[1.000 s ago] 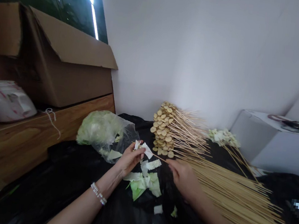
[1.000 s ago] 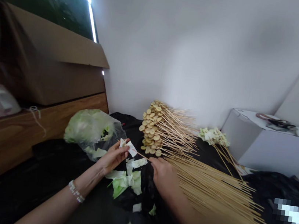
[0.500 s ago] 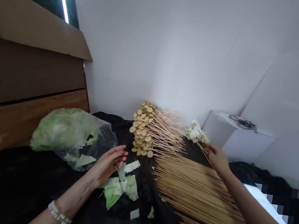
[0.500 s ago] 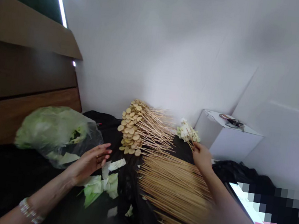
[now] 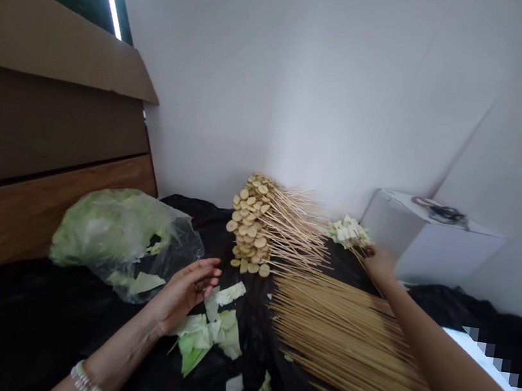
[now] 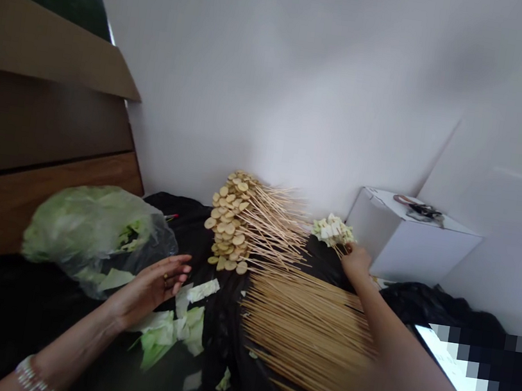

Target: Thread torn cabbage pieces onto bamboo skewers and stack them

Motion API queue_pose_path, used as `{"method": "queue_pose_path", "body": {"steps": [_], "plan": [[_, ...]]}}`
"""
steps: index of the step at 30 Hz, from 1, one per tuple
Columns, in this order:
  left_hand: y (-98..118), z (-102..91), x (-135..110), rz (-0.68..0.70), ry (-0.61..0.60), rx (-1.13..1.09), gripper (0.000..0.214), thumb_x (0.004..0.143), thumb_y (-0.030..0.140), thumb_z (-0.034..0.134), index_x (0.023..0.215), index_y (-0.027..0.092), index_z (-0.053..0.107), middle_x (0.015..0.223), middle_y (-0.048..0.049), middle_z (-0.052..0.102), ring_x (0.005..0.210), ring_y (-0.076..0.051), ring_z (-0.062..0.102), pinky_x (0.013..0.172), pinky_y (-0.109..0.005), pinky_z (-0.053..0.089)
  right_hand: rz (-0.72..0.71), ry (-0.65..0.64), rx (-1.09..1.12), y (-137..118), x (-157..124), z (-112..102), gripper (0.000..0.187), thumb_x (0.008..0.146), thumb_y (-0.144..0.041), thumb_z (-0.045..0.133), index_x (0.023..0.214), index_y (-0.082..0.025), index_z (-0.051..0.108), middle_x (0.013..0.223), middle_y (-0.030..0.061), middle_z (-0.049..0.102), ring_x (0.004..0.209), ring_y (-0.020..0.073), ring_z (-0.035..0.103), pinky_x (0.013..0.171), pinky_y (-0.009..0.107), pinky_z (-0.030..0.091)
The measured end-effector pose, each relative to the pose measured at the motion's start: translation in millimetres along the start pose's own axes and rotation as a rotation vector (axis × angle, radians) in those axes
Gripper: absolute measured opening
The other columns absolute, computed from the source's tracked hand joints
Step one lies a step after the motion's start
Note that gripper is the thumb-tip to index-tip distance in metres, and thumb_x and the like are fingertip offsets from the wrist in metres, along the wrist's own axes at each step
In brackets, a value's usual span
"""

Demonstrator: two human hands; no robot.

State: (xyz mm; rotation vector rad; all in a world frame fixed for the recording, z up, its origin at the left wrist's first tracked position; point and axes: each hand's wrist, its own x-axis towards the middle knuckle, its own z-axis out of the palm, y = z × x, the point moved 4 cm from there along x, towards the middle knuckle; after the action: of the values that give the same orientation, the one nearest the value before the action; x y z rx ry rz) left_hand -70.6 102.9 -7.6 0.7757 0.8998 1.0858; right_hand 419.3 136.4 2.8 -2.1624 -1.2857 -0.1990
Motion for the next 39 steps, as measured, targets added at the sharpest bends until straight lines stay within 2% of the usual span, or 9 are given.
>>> {"method": "queue_pose_path", "body": {"steps": [5, 10, 13, 15, 18, 21, 23, 29, 39], "plan": [[-2.2, 3.3, -1.3, -0.01, -0.011, 0.008, 0.019, 0.078, 0.016, 0.071, 0.096, 0.015, 0.071, 0.087, -0.0052, 0.069, 0.069, -0.009, 0.063, 0.061, -0.016, 0.052, -0.145, 0.068, 0.088, -33.4, -25.5, -27.5, 0.034, 0.081, -0.013, 0.046, 0.104, -0.01, 0.071, 0.101, 0.019, 0.07, 0.095, 0.0273, 0.063, 0.086, 0.04, 0.044], [-4.5, 7.8, -3.5, 0.015, -0.036, 0.053, 0.024, 0.071, 0.02, 0.077, 0.094, 0.015, 0.071, 0.085, -0.0045, 0.068, 0.069, -0.009, 0.062, 0.06, -0.016, 0.05, -0.457, 0.096, 0.279, -120.2, -87.9, -74.1, 0.026, 0.089, -0.026, 0.049, 0.102, -0.02, 0.071, 0.105, 0.0085, 0.07, 0.1, 0.0219, 0.061, 0.088, 0.036, 0.047], [-4.2, 6.8, -3.5, 0.046, -0.041, 0.105, 0.03, 0.068, 0.027, 0.081, 0.094, 0.015, 0.071, 0.087, -0.0044, 0.068, 0.07, -0.009, 0.062, 0.062, -0.017, 0.049, -0.735, -0.011, 0.455, -169.6, -131.5, -86.7, 0.023, 0.091, -0.026, 0.05, 0.099, -0.023, 0.071, 0.096, 0.0038, 0.072, 0.091, 0.0177, 0.063, 0.086, 0.032, 0.046], [-3.1, 5.6, -3.1, 0.067, -0.044, 0.144, 0.034, 0.065, 0.03, 0.082, 0.094, 0.015, 0.071, 0.087, -0.0044, 0.068, 0.072, -0.01, 0.062, 0.064, -0.018, 0.049, -0.819, -0.14, 0.482, -183.0, -148.8, -78.9, 0.021, 0.091, -0.025, 0.051, 0.097, -0.023, 0.071, 0.093, 0.0026, 0.072, 0.088, 0.0165, 0.062, 0.083, 0.03, 0.046], [-1.4, 4.7, -2.4, 0.092, -0.041, 0.188, 0.036, 0.063, 0.032, 0.083, 0.092, 0.015, 0.071, 0.087, -0.0043, 0.068, 0.072, -0.01, 0.061, 0.067, -0.019, 0.048, -0.743, -0.302, 0.361, -170.9, -152.0, -50.4, 0.019, 0.088, -0.02, 0.053, 0.091, -0.022, 0.072, 0.091, 0.0017, 0.072, 0.086, 0.0157, 0.062, 0.08, 0.026, 0.044], [-0.9, 4.6, -2.0, 0.112, -0.024, 0.235, 0.038, 0.062, 0.035, 0.083, 0.092, 0.015, 0.071, 0.086, -0.0044, 0.068, 0.071, -0.01, 0.06, 0.066, -0.02, 0.047, -0.628, -0.467, 0.034, -142.2, -146.4, -19.5, 0.02, 0.084, -0.015, 0.053, 0.085, -0.021, 0.072, 0.09, 0.0012, 0.072, 0.086, 0.0151, 0.062, 0.077, 0.023, 0.041], [-1.4, 4.8, -2.0, 0.122, -0.019, 0.277, 0.039, 0.063, 0.037, 0.082, 0.092, 0.015, 0.07, 0.086, -0.0046, 0.068, 0.07, -0.01, 0.06, 0.064, -0.02, 0.045, -0.58, -0.496, -0.069, -128.2, -144.8, -9.6, 0.021, 0.082, -0.014, 0.052, 0.08, -0.02, 0.072, 0.086, 0.0033, 0.072, 0.083, 0.0161, 0.062, 0.073, 0.023, 0.039], [1.3, 4.0, -1.4, 0.205, -0.021, 0.43, 0.036, 0.067, 0.04, 0.078, 0.091, 0.015, 0.07, 0.081, -0.0042, 0.069, 0.065, -0.011, 0.058, 0.059, -0.02, 0.042, -0.506, -0.472, -0.212, -122.2, -155.9, -0.8, 0.022, 0.086, -0.019, 0.05, 0.076, -0.015, 0.07, 0.084, 0.0115, 0.07, 0.08, 0.0198, 0.062, 0.066, 0.027, 0.035], [-1.3, 2.8, 2.4, 0.406, -0.048, 0.702, 0.027, 0.075, 0.04, 0.068, 0.083, 0.015, 0.07, 0.071, -0.0041, 0.068, 0.06, -0.014, 0.057, 0.056, -0.023, 0.041, -0.547, -0.379, -0.285, -130.9, -166.7, 0.4, 0.021, 0.09, -0.013, 0.044, 0.083, -0.016, 0.064, 0.088, 0.0119, 0.069, 0.076, 0.0209, 0.062, 0.063, 0.029, 0.032]]}}
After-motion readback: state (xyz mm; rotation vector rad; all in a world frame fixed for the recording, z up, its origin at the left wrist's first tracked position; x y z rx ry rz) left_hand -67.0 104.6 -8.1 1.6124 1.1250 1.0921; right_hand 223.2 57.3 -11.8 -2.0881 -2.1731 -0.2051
